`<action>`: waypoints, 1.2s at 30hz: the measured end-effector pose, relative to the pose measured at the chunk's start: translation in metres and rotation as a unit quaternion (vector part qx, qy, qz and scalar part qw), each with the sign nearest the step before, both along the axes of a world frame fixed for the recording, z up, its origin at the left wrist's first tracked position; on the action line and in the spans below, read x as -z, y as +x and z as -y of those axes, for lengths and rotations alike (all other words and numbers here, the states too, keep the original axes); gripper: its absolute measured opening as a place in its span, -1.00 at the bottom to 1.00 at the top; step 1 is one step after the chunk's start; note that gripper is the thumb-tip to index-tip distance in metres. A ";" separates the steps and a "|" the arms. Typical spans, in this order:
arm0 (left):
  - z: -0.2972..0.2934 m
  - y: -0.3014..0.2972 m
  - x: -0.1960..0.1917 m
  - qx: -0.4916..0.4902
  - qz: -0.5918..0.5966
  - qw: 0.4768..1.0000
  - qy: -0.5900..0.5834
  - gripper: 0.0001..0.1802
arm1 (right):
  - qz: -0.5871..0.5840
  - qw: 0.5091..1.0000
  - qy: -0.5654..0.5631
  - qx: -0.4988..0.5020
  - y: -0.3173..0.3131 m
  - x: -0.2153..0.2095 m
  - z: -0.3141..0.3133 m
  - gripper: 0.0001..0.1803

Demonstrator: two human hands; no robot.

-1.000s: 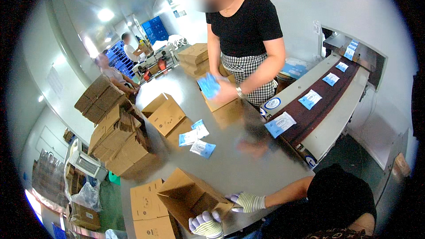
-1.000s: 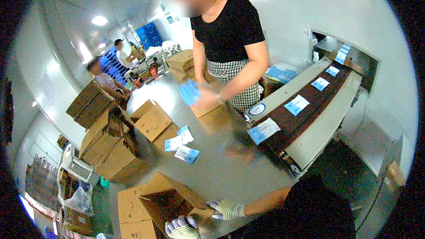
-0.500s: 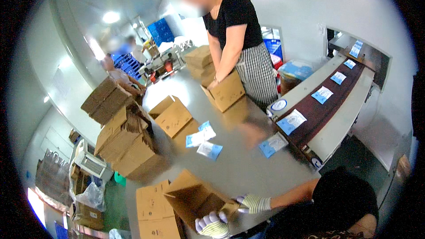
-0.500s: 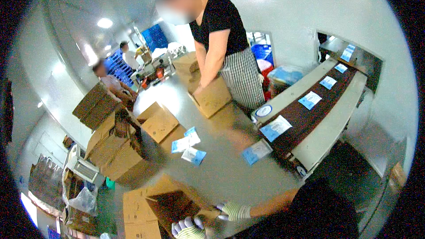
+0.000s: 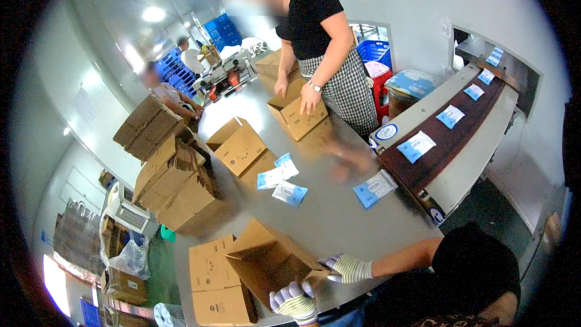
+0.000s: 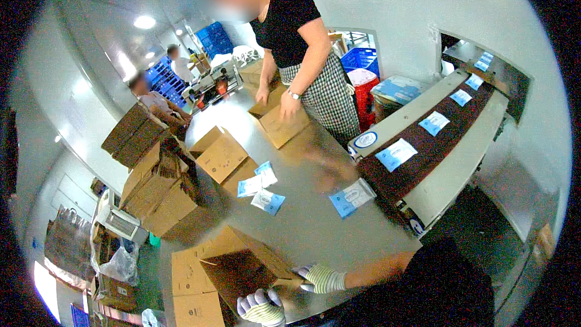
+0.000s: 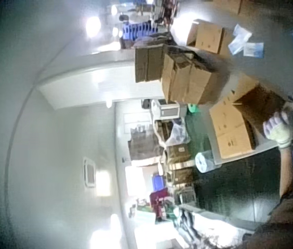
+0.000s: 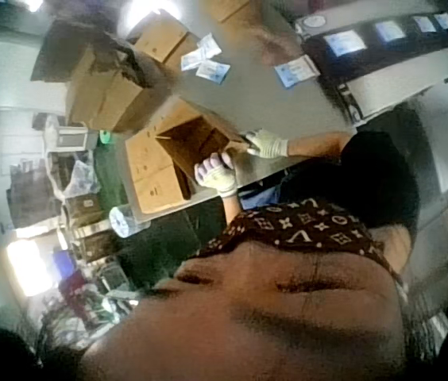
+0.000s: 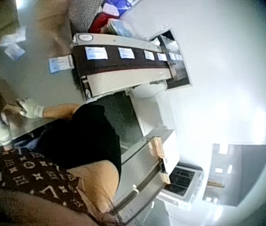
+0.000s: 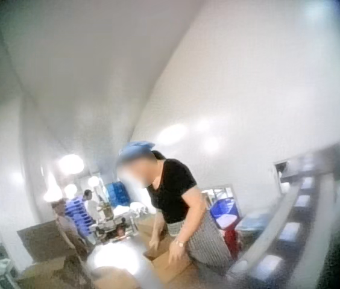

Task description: The person packs small blue pouches into cardboard boxes by hand, organizes the filled boxes on a metal worktable, and removes items from a black bag to continue the process.

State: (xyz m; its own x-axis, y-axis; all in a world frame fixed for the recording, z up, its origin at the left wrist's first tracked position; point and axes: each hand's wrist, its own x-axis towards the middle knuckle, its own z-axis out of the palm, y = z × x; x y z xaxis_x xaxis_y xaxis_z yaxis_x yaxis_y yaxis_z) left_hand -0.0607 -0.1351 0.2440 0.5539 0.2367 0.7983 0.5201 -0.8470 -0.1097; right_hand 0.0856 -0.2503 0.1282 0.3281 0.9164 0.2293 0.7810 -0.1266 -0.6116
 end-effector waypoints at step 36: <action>-0.005 -0.027 -0.058 0.110 -0.177 0.954 -0.214 -0.71 | 0.071 0.979 -0.141 0.132 0.269 -0.121 0.095 -0.42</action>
